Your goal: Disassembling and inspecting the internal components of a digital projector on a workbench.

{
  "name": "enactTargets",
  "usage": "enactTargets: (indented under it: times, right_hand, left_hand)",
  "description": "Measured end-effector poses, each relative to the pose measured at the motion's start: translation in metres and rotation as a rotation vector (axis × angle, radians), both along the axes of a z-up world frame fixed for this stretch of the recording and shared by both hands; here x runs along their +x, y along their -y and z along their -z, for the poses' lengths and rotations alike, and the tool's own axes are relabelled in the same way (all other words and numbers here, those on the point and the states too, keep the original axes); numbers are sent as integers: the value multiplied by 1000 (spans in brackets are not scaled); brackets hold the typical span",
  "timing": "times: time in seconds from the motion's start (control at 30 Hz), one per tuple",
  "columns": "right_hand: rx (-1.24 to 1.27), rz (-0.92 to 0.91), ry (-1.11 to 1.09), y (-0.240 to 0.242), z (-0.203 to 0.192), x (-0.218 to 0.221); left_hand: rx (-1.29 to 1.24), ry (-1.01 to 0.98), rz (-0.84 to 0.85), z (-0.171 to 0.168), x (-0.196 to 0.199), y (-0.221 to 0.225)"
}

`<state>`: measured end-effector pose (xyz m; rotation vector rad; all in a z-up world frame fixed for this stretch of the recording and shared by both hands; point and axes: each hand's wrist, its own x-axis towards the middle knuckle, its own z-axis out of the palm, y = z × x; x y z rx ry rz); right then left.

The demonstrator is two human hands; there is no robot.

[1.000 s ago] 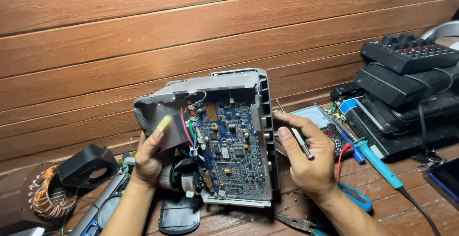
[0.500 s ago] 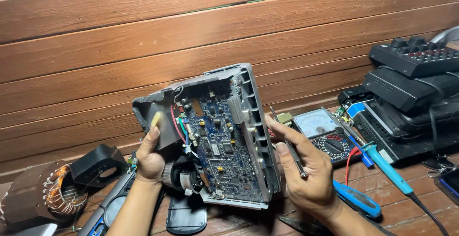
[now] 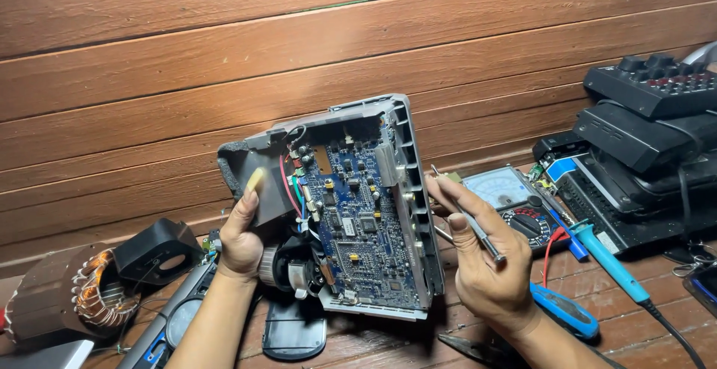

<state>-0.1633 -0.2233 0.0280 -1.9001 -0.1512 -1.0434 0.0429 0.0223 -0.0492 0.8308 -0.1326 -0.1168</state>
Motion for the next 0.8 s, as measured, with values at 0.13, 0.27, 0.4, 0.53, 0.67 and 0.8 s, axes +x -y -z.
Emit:
enactTargets:
  times: [0.13, 0.27, 0.4, 0.53, 0.67, 0.8]
  right_hand:
    - [59, -33, 31, -2, -4, 0]
    - [83, -52, 93, -2, 0, 2]
    - [229, -158, 101, 2, 7, 4]
    - [257, -179, 99, 3, 10, 5]
    - [169, -139, 129, 1, 7, 4]
    - [199, -148, 110, 1, 7, 4]
  left_hand:
    - [42, 0, -12, -3, -3, 1]
    - [23, 18, 11, 2, 1, 0]
    - [-8, 4, -8, 5, 5, -1]
    - [-14, 15, -18, 9, 8, -4]
    - [-34, -2, -9, 9, 7, -3]
    - [-31, 8, 1, 10, 8, -3]
